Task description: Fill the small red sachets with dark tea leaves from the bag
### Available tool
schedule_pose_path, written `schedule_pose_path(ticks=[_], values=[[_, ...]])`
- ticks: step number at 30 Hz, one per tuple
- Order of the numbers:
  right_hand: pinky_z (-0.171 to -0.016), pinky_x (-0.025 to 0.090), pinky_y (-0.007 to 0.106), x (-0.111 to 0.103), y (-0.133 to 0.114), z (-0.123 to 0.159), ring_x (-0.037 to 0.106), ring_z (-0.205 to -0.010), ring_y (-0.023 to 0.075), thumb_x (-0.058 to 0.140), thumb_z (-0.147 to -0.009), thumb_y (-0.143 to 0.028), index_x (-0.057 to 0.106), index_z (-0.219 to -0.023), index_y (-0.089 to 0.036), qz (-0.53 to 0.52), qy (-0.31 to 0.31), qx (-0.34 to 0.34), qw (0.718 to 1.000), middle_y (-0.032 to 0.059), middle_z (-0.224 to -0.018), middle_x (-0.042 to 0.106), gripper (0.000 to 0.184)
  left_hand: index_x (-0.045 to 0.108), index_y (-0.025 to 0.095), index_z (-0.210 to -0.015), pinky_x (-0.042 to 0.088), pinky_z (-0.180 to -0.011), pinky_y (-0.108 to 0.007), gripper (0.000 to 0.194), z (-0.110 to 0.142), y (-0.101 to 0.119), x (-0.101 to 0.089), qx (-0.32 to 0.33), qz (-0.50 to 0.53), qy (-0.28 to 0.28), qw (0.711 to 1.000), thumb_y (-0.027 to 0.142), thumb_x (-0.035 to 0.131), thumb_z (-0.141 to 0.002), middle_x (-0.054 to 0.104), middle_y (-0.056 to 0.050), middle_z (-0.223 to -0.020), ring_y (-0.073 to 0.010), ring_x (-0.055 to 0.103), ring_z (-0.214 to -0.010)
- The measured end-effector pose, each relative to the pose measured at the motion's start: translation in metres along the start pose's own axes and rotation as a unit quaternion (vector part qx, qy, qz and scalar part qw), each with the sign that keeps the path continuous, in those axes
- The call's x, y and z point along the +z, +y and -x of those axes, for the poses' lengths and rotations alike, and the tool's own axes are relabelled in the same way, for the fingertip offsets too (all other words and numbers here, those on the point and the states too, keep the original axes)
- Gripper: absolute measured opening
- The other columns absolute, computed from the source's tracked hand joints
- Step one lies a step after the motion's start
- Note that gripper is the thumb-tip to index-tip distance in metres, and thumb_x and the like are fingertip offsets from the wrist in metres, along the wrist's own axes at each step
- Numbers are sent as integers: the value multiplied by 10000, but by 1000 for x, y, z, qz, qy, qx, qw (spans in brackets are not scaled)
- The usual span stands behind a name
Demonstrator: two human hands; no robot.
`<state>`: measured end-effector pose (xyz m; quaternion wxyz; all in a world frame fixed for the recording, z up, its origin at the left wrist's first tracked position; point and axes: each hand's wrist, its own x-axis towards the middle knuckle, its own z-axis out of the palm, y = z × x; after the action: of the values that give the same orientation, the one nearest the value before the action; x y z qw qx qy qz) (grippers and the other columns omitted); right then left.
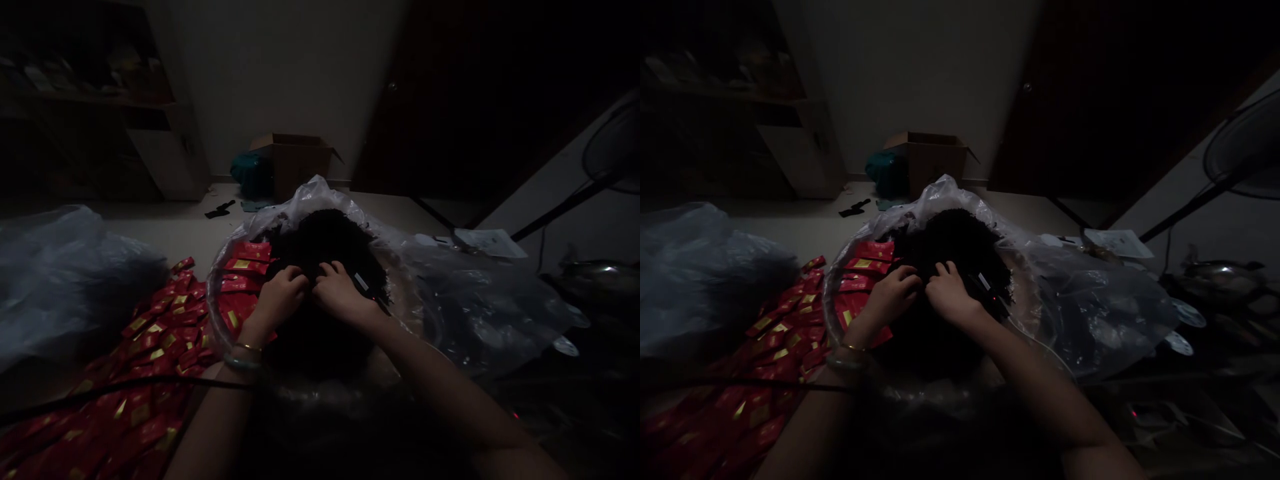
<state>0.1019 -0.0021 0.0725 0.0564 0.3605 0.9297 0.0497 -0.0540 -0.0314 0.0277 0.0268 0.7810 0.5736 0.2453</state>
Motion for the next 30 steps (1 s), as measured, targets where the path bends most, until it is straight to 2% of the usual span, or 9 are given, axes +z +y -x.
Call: schedule_pose_path(ticks=[4, 8, 12, 15, 16, 19, 22, 27, 30], values=[[-1094, 139, 550, 1, 0, 1, 432, -1231, 324, 516, -810, -72, 753, -806, -209, -1, 14, -46, 999, 118, -855, 717, 274, 625, 262, -965, 466, -679, -277, 189, 0, 4, -8, -56, -52, -18, 997, 182, 580, -800, 538, -57, -1210, -221, 520, -993], [-1097, 113, 580, 0, 5, 2, 435, -1234, 332, 545, -804, -105, 742, -834, -183, -27, 41, -63, 997, 121, -885, 708, 214, 622, 259, -966, 464, -695, -267, 174, -1, 1, -10, -47, -31, -31, 998, 189, 550, -824, 544, -40, -1213, -201, 535, -985], [-1057, 292, 514, 5, 28, 0, 461, -1230, 277, 591, -814, -247, 691, -958, -218, -224, 111, -80, 965, 59, -1028, 686, 178, 621, 235, -925, 457, -754, -248, 148, -2, -9, -12, -2, 31, -50, 998, 193, 490, -869, 629, -25, -1054, -160, 589, -894], [-962, 430, 395, 19, 51, -5, 565, -1105, 198, 490, -874, -250, 606, -1142, -214, -369, 183, 16, 911, 67, -1135, 637, 295, 601, 235, -986, 452, -745, -239, 178, -1, -18, -15, -14, 69, -26, 997, 176, 473, -878, 660, -22, -1004, -158, 615, -868], [-950, 441, 386, 25, 57, -7, 573, -1089, 196, 498, -864, -237, 573, -1197, -199, -377, 177, 53, 908, 87, -1172, 615, 344, 594, 235, -1000, 449, -739, -239, 184, -1, -20, -16, -31, 68, -15, 997, 172, 471, -878, 667, -23, -998, -161, 620, -864], [-990, 403, 442, 43, 63, -12, 469, -1223, 275, 682, -717, -246, 450, -1343, -193, -314, 61, 85, 944, 149, -1368, 464, 669, 586, 228, -991, 434, -699, -247, 156, 0, -25, -22, -95, 21, 1, 995, 198, 478, -883, 677, -37, -965, -181, 634, -847], [-982, 382, 521, 54, 49, -17, 317, -1319, 374, 789, -598, -311, 294, -1437, -265, -222, -47, 74, 971, 160, -1511, 238, 975, 567, 213, -1008, 409, -631, -264, 165, 0, -26, -25, -152, -41, -18, 987, 250, 445, -904, 676, -69, -952, -217, 645, -821], [-972, 357, 559, 59, 11, -29, 297, -1307, 430, 776, -620, -425, 403, -1386, -264, -93, -71, 21, 993, 171, -1506, 244, 867, 516, 193, -1083, 415, -627, -281, 239, 2, -28, -25, -166, -92, -33, 981, 207, 335, -928, 660, -102, -1002, -237, 643, -879], [-987, 331, 554, 60, -4, -31, 303, -1298, 417, 781, -610, -433, 532, -1281, -249, -39, -54, -38, 997, 165, -1411, 393, 738, 491, 169, -1114, 438, -650, -289, 266, 3, -29, -24, -178, -115, -35, 977, 160, 312, -918, 641, -125, -1070, -241, 632, -935]])
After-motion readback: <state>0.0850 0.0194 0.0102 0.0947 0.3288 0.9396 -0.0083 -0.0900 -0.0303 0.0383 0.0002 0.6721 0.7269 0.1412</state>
